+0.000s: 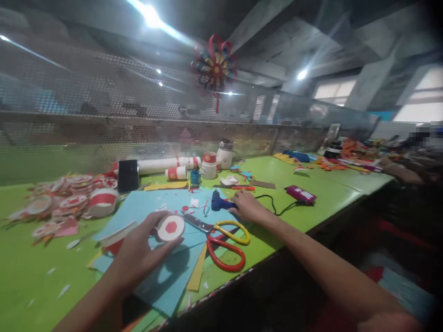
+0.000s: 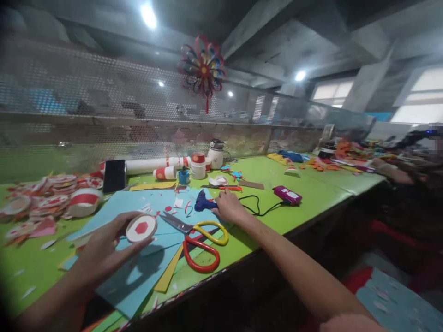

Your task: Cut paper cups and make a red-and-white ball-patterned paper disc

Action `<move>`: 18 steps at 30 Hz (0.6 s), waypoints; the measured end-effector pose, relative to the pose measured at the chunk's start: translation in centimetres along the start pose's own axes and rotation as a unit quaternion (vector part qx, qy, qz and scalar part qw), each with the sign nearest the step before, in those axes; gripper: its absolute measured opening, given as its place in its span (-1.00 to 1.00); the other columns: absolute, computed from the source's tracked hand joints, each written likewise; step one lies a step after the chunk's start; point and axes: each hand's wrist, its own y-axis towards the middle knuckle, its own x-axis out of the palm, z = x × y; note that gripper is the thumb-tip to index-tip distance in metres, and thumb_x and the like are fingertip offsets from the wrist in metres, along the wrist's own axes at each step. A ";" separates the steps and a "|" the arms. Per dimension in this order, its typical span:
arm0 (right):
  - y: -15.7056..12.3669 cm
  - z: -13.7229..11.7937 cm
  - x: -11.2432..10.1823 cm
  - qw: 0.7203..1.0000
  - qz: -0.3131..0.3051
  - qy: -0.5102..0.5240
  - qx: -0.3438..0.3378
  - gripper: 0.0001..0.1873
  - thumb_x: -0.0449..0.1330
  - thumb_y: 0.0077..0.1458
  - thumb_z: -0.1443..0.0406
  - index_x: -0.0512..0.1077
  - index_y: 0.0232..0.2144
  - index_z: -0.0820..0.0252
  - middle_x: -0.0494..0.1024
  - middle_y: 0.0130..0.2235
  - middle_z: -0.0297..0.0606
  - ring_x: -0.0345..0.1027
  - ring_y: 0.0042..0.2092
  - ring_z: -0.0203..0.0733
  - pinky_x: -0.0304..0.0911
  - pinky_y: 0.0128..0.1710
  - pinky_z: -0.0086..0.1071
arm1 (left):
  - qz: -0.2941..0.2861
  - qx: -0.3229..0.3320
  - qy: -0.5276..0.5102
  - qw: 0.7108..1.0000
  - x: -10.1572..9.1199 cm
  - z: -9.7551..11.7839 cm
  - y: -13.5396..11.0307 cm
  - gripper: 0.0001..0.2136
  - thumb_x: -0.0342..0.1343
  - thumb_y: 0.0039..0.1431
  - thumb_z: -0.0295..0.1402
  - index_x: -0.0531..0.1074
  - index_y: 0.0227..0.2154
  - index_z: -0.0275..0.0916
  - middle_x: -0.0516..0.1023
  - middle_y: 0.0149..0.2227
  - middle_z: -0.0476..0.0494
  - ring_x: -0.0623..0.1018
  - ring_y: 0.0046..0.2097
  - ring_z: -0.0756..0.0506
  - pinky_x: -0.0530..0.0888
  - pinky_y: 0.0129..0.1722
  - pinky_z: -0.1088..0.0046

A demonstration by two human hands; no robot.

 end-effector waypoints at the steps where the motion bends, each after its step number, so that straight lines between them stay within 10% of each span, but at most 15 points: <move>1: 0.1 0.0 0.4 1.000 -0.009 -0.005 -0.002 -0.69 0.16 0.09 0.15 0.49 -0.24 0.29 0.47 -0.20 0.01 0.24 -0.09 0.04 0.15 -0.13 -0.21 | -0.012 0.016 0.012 1.000 0.3 -0.3 0.0 -0.54 0.16 0.00 -0.08 0.29 -0.06 -0.16 0.51 -0.11 -0.17 0.54 -0.22 -0.16 0.51 -0.29 0.32; 8: 0.1 1.2 1.0 1.000 -0.008 0.002 -0.020 -0.72 0.08 0.18 0.19 0.44 -0.19 0.27 0.47 -0.18 -0.07 0.28 -0.13 -0.08 0.15 -0.15 -0.29 | -0.015 0.017 0.022 0.999 0.3 -0.9 0.1 -0.56 0.14 0.02 -0.08 0.27 -0.05 -0.11 0.52 -0.10 -0.14 0.55 -0.19 -0.18 0.51 -0.30 0.36; 18: 4.9 9.4 -1.6 0.996 0.009 0.011 0.082 -0.69 0.10 0.20 0.22 0.35 -0.05 0.24 0.43 -0.05 -0.18 0.38 -0.11 -0.16 0.33 -0.14 -0.16 | -0.037 -0.005 0.029 0.999 0.5 -1.2 0.2 -0.55 0.14 -0.02 -0.04 0.31 -0.07 -0.11 0.53 -0.13 -0.13 0.54 -0.22 -0.19 0.49 -0.31 0.33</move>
